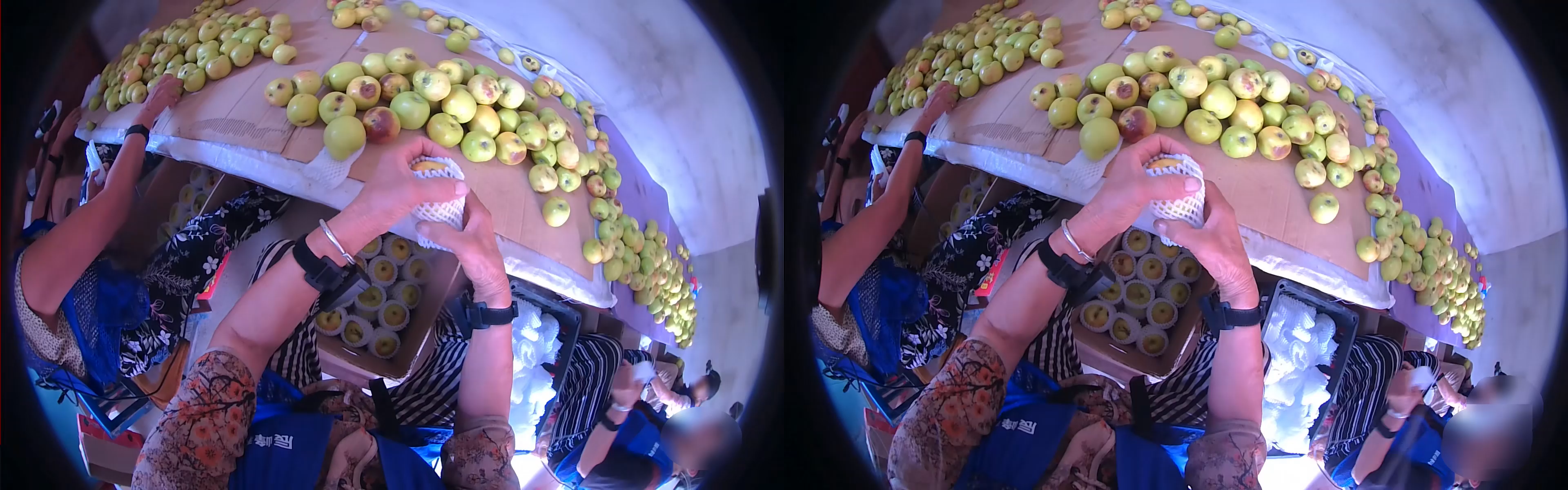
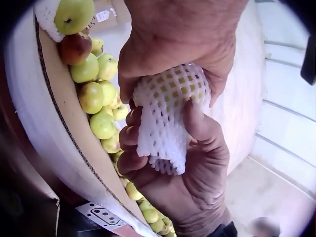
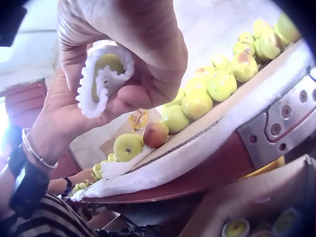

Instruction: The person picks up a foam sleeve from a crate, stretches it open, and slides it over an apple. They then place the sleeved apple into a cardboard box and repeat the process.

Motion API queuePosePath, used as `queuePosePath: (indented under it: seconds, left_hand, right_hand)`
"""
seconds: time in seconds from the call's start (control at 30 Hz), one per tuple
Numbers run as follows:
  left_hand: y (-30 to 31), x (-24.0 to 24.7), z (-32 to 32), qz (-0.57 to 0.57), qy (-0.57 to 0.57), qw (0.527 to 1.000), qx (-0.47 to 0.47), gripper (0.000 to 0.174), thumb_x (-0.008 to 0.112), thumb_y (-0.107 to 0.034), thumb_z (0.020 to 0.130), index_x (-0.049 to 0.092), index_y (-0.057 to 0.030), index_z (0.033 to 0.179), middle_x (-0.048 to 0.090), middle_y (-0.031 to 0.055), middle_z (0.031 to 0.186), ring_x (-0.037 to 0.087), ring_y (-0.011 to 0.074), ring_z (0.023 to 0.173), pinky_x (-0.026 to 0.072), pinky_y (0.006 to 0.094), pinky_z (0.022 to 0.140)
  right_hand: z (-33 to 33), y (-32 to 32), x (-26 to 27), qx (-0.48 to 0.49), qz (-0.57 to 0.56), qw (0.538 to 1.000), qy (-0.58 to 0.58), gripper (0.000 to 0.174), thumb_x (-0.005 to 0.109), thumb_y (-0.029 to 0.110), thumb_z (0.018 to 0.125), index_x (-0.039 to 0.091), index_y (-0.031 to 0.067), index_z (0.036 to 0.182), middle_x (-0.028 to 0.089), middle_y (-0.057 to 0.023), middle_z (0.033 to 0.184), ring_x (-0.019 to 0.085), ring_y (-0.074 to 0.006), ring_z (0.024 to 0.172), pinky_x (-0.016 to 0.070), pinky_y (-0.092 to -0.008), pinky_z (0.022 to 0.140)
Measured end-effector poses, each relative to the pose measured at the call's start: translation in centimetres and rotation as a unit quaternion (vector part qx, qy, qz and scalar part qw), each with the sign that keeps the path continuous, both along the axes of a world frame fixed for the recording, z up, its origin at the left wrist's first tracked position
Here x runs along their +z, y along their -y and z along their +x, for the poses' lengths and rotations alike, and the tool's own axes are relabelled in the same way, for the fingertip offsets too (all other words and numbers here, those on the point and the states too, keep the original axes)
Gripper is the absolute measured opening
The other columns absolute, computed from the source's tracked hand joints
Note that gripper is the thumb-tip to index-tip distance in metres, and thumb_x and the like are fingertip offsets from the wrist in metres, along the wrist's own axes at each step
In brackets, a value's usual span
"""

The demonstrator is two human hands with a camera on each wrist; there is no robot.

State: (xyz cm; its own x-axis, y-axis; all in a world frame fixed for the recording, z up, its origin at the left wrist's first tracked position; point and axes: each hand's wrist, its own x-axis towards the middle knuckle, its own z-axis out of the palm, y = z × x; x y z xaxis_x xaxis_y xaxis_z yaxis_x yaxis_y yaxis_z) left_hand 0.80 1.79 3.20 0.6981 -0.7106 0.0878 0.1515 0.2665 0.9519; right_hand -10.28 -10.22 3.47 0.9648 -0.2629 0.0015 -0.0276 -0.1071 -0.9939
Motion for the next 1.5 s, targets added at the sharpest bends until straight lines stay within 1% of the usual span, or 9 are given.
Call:
queuePosePath:
  seconds: [0.2,0.43,0.63,0.83,0.97,1.17,1.27,1.37,1.5]
  left_hand:
    - [0.6,-0.9,0.9,-0.131,-0.233,0.963,0.034,0.029,0.072,-0.008,0.08,0.06,-0.0013,0.106,0.064,0.0069,0.095,0.065,0.017,0.087,0.0536,0.0308,0.078]
    - [0.8,-1.9,1.8,-0.158,-0.237,0.954,0.088,0.026,0.073,-0.006,0.079,0.06,-0.0032,0.101,0.066,0.007,0.091,0.066,0.017,0.08,0.0545,0.031,0.072]
    - [0.8,-1.3,2.2,-0.143,-0.215,0.952,0.162,0.03,0.079,-0.004,0.075,0.058,-0.0025,0.096,0.067,0.0086,0.088,0.066,0.0163,0.072,0.055,0.0296,0.066]
    - [1.7,-1.4,0.6,-0.08,-0.119,0.967,0.211,0.033,0.081,-0.008,0.074,0.059,-0.0009,0.097,0.066,0.0078,0.088,0.065,0.0141,0.074,0.0537,0.0279,0.066]
    - [1.9,-1.4,0.3,-0.071,-0.099,0.965,0.232,0.028,0.078,-0.005,0.076,0.061,-0.0019,0.097,0.067,0.0066,0.087,0.065,0.0138,0.074,0.0537,0.0278,0.065]
    - [1.1,-2.2,2.2,-0.136,-0.215,0.951,0.173,0.029,0.078,-0.003,0.074,0.06,-0.0005,0.095,0.066,0.0073,0.084,0.065,0.0145,0.07,0.0544,0.0288,0.063]
    - [1.2,-2.6,2.3,-0.127,-0.219,0.953,0.164,0.025,0.077,-0.004,0.075,0.06,-0.002,0.094,0.066,0.0066,0.084,0.065,0.0152,0.071,0.0547,0.0299,0.065]
    - [1.1,-2.0,3.0,-0.175,-0.262,0.938,0.147,0.02,0.075,-0.007,0.079,0.062,-0.0045,0.094,0.066,0.0053,0.086,0.065,0.0162,0.075,0.0549,0.0316,0.069]
    - [0.1,-2.3,4.9,-0.229,-0.344,0.9,0.137,0.016,0.072,-0.013,0.083,0.066,-0.0061,0.096,0.068,0.0061,0.087,0.067,0.0223,0.08,0.0557,0.0392,0.076]
  right_hand:
    - [0.1,0.3,-0.3,0.009,0.051,0.998,-0.039,0.043,0.071,0.014,0.083,0.055,-0.0036,0.119,0.065,-0.0068,0.099,0.061,-0.0118,0.08,0.0516,-0.0261,0.073]
    - [0.2,0.2,-1.6,0.051,-0.042,0.994,-0.087,0.031,0.064,0.017,0.091,0.056,-0.0032,0.114,0.067,-0.0082,0.091,0.062,-0.0137,0.071,0.0513,-0.0279,0.069]
    - [-0.6,1.0,-1.9,-0.045,-0.192,0.98,-0.024,0.067,0.075,0.02,0.079,0.044,-0.0039,0.133,0.064,-0.0186,0.113,0.062,-0.0252,0.104,0.0501,-0.0361,0.087]
    - [0.7,-1.4,-2.2,-0.125,-0.33,0.935,-0.008,0.085,0.079,0.026,0.073,0.036,-0.0038,0.14,0.055,-0.025,0.127,0.056,-0.0388,0.117,0.0452,-0.0424,0.099]
    - [1.7,-2.9,-1.7,-0.092,-0.37,0.913,-0.146,0.032,0.063,0.018,0.083,0.052,-0.004,0.104,0.065,-0.0286,0.092,0.065,-0.0443,0.087,0.0517,-0.0495,0.079]
    - [1.2,-3.4,-2.0,-0.059,-0.458,0.884,-0.068,0.017,0.056,0.01,0.084,0.05,-0.0038,0.091,0.065,-0.0267,0.077,0.066,-0.0434,0.076,0.0511,-0.0519,0.071]
    - [1.5,-2.4,-3.7,-0.048,-0.446,0.892,-0.06,0.02,0.053,0.014,0.09,0.049,-0.0032,0.098,0.065,-0.0245,0.079,0.066,-0.0406,0.074,0.0507,-0.0504,0.069]
    - [2.0,-1.5,-5.6,-0.069,-0.123,0.99,-0.031,0.025,0.06,0.013,0.088,0.051,-0.004,0.104,0.066,-0.021,0.078,0.068,-0.0342,0.071,0.0531,-0.0439,0.068]
    - [0.3,-1.2,-2.9,-0.117,-0.013,0.992,-0.034,0.027,0.064,0.015,0.09,0.057,-0.0028,0.109,0.066,-0.0107,0.08,0.062,-0.0156,0.066,0.0505,-0.0287,0.063]
